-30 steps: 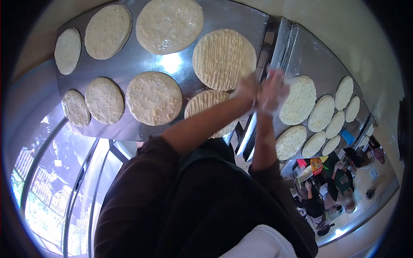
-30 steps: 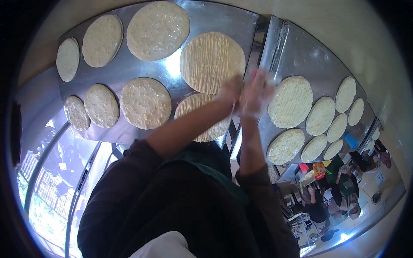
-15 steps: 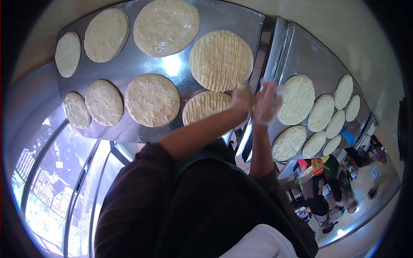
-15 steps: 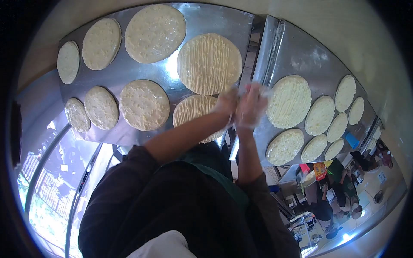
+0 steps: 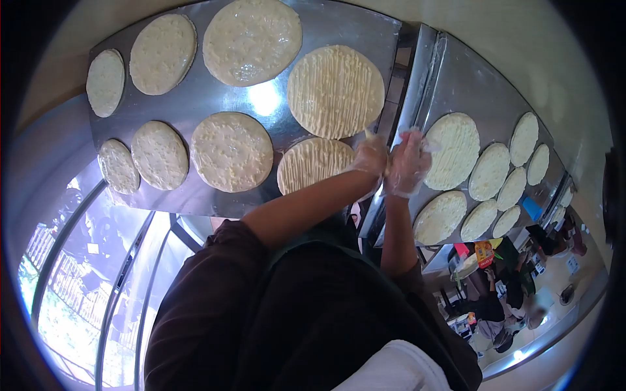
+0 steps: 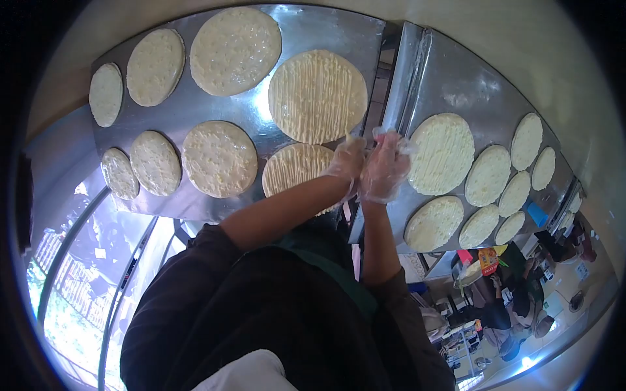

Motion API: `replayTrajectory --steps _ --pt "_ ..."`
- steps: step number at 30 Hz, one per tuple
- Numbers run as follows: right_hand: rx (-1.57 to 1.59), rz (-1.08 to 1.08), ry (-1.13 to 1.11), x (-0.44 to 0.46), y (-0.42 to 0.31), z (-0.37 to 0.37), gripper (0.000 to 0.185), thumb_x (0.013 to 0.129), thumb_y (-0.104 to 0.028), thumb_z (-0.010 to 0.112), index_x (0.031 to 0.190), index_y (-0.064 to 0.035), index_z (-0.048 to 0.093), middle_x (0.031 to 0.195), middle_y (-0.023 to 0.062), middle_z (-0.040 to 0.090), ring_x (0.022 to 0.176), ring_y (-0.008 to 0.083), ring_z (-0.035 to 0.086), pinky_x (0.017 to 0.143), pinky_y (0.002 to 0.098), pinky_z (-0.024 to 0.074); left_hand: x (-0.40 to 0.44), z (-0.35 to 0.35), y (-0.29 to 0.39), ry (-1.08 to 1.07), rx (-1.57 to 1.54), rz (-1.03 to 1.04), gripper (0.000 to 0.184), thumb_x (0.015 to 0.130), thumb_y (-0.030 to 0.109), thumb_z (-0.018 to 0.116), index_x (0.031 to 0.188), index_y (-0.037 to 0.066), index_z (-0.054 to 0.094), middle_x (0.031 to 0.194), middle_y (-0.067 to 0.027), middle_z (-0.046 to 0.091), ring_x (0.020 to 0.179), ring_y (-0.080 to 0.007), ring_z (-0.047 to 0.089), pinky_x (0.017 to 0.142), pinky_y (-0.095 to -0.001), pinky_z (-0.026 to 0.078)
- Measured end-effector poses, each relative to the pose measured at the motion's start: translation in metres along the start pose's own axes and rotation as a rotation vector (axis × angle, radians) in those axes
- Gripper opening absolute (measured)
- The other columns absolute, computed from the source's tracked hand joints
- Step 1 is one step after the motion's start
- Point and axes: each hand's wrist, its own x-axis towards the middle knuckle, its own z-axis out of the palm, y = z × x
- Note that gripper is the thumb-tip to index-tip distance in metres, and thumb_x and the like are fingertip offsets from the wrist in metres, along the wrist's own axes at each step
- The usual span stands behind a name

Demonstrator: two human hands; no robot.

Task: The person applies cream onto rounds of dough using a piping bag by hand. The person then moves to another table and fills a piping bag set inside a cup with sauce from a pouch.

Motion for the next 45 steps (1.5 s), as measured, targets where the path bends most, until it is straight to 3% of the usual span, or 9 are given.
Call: replayTrajectory --steps 8,11,15,17,23,32,36,41,45 --pt "-0.663 -0.65 -0.001 0.044 -0.026 0.03 0.018 0.082 -0.023 0.055 0.077 -0.0057 0.056 0.061 0.0009 0.05 0.053 0.0116 0.048 0.046 0.0259 0.0364 0.043 -0.074 0.004 0.12 -0.82 -0.346 0.02 0.079 0.013 0.048 0.09 -0.001 0.057 0.088 -0.02 0.057 0.084 -0.0319 0.059 0.065 -0.0433 0.048" --pt "-0.363 -0.175 -0.038 0.015 0.02 -0.018 0.003 0.078 -0.012 0.053 0.078 -0.0089 0.054 0.066 0.0088 0.056 0.057 0.0231 0.055 0.048 0.0341 0.0418 0.005 -0.006 0.006 0.054 -0.357 -0.149 0.02 0.079 0.017 0.05 0.089 0.001 0.058 0.09 -0.0189 0.058 0.082 -0.03 0.06 0.068 -0.0406 0.048" --pt "-0.46 -0.345 0.022 0.017 0.006 -0.009 0.008 0.078 -0.015 0.056 0.078 -0.0071 0.055 0.062 0.0067 0.054 0.055 0.0203 0.053 0.046 0.0319 0.0392 0.041 0.064 0.0 0.204 -1.3 -0.386 0.019 0.082 0.019 0.046 0.087 0.004 0.056 0.085 -0.0159 0.057 0.077 -0.0249 0.059 0.064 -0.0374 0.047" --pt "-1.012 -0.705 0.081 0.038 -0.022 0.019 0.018 0.079 -0.022 0.058 0.079 -0.0046 0.056 0.06 0.0025 0.05 0.054 0.0134 0.048 0.044 0.0265 0.0356 0.062 0.005 0.001 0.164 -1.275 -0.385 0.02 0.086 0.019 0.039 0.084 0.004 0.053 0.077 -0.0146 0.053 0.069 -0.0238 0.056 0.06 -0.0361 0.046" --pt "-0.076 -0.004 0.033 0.018 -0.007 0.0 0.031 0.079 -0.032 0.06 0.072 -0.0015 0.057 0.06 0.0021 0.05 0.053 0.0109 0.044 0.046 0.0235 0.0326 0.022 -0.006 0.005 0.151 -0.124 -0.041 0.019 0.078 0.022 0.054 0.089 0.007 0.059 0.089 -0.0162 0.06 0.089 -0.0283 0.06 0.073 -0.0376 0.048" --pt "-0.358 -0.329 0.052 0.039 -0.021 0.017 0.037 0.082 -0.035 0.052 0.071 -0.0004 0.059 0.059 0.0047 0.052 0.052 0.0129 0.044 0.051 0.0288 0.0367 0.044 -0.062 0.02 0.003 -1.279 -0.811 0.027 0.08 0.022 0.051 0.097 0.001 0.055 0.093 -0.0205 0.059 0.087 -0.0344 0.059 0.069 -0.0419 0.047" --pt "-0.169 -0.072 0.086 0.019 -0.011 0.001 0.036 0.082 -0.033 0.052 0.07 0.0007 0.058 0.06 0.0051 0.052 0.053 0.0139 0.045 0.051 0.0285 0.0365 0.018 -0.026 0.014 0.008 -0.522 -0.313 0.03 0.082 0.025 0.047 0.091 0.0 0.06 0.093 -0.0257 0.058 0.09 -0.0346 0.059 0.072 -0.04 0.048" --pt "-0.262 -0.334 0.03 0.042 -0.026 0.018 0.035 0.082 -0.031 0.052 0.069 0.0012 0.058 0.061 0.005 0.053 0.056 0.013 0.047 0.052 0.0272 0.0366 0.053 -0.037 0.02 0.029 -1.18 -0.609 0.022 0.079 0.019 0.052 0.087 0.001 0.061 0.093 -0.0213 0.06 0.088 -0.0308 0.061 0.067 -0.0386 0.049" --pt "-0.174 -0.241 0.074 0.029 0.016 -0.011 0.034 0.083 -0.031 0.053 0.072 0.0007 0.058 0.065 0.0063 0.056 0.059 0.0127 0.049 0.056 0.0269 0.0389 0.028 -0.018 0.015 -0.045 -0.642 -0.352 0.038 0.085 0.03 0.043 0.091 -0.004 0.059 0.094 -0.0248 0.059 0.091 -0.0336 0.058 0.071 -0.0394 0.047"
